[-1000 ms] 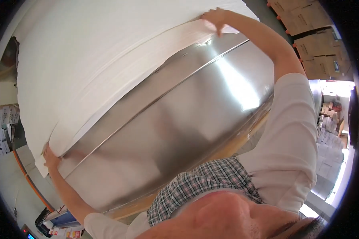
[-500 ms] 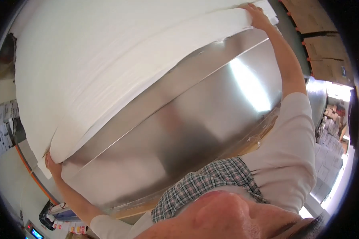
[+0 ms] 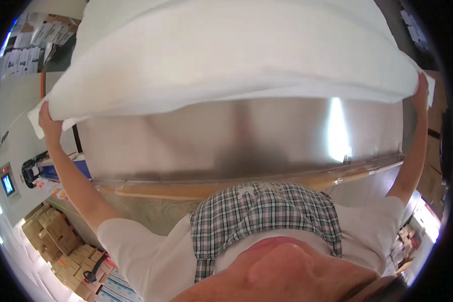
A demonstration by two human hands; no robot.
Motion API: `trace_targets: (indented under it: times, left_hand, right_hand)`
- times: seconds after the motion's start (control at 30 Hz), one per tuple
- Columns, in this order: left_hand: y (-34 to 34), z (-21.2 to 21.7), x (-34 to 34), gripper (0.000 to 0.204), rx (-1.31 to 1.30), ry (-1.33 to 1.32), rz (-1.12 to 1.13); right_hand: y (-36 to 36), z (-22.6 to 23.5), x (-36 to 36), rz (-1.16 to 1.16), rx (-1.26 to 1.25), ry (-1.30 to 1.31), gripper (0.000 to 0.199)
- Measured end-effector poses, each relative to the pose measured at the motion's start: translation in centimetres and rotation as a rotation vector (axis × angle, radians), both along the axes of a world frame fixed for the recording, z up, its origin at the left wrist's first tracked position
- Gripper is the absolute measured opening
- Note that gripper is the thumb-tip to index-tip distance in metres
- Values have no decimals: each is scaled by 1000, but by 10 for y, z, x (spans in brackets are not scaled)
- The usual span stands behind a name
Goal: Feeding large paper sheets into a machine or onto a conveyor belt.
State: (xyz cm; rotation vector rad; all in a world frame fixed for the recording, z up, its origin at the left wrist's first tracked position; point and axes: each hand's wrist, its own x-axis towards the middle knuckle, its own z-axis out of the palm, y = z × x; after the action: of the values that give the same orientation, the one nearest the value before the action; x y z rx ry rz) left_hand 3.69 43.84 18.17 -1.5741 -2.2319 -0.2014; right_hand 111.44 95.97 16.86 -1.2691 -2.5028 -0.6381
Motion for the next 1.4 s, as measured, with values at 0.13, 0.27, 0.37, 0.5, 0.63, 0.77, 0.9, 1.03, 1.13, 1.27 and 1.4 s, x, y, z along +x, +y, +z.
trace_targets:
  times: [0.13,0.27,0.37,0.5,0.63,0.77,0.9,1.03,1.13,1.27,1.4]
  left_hand:
    - [-77,-8,48,54,-51,8,19]
    - [-146,-48,107,50,-143,17,62]
    - [-195,-75,136,48,-197,-81,166]
    - [-243,-108,165,44,-286,-134,343]
    - [-223,-99,164,43,-348,-217,329]
    - [-221,-99,120,57,-576,-282,303]
    - [-148,-77,102,76,-1083,-482,540]
    - [-93,-121,44,79,-1221,-514,396]
    - [-37,-131,75,68,-1277,-586,555]
    - [-43,-113,119,44,-1021,-573,348]
    - [-52,-92,193,41,-452,44,198]
  right_hand:
    - [-64,-41,7,-57,-57,-57,60]
    - [-177,-62,-21,-115,-173,-3,56]
    - [-234,-73,-28,-181,-254,11,53]
    - [-281,-105,-19,-256,-372,3,50]
    - [-281,-108,-5,-285,-441,-92,55]
    - [-258,-95,-9,-287,-558,-224,60]
    - [-195,-76,-2,-231,-956,-355,56]
    - [-105,-99,-52,-260,-1311,-637,50]
    - [-67,-141,-54,-387,-1305,-1032,44]
    - [-61,-137,-25,-440,-1250,-988,44]
    - [-68,-121,11,-436,-959,-585,41]
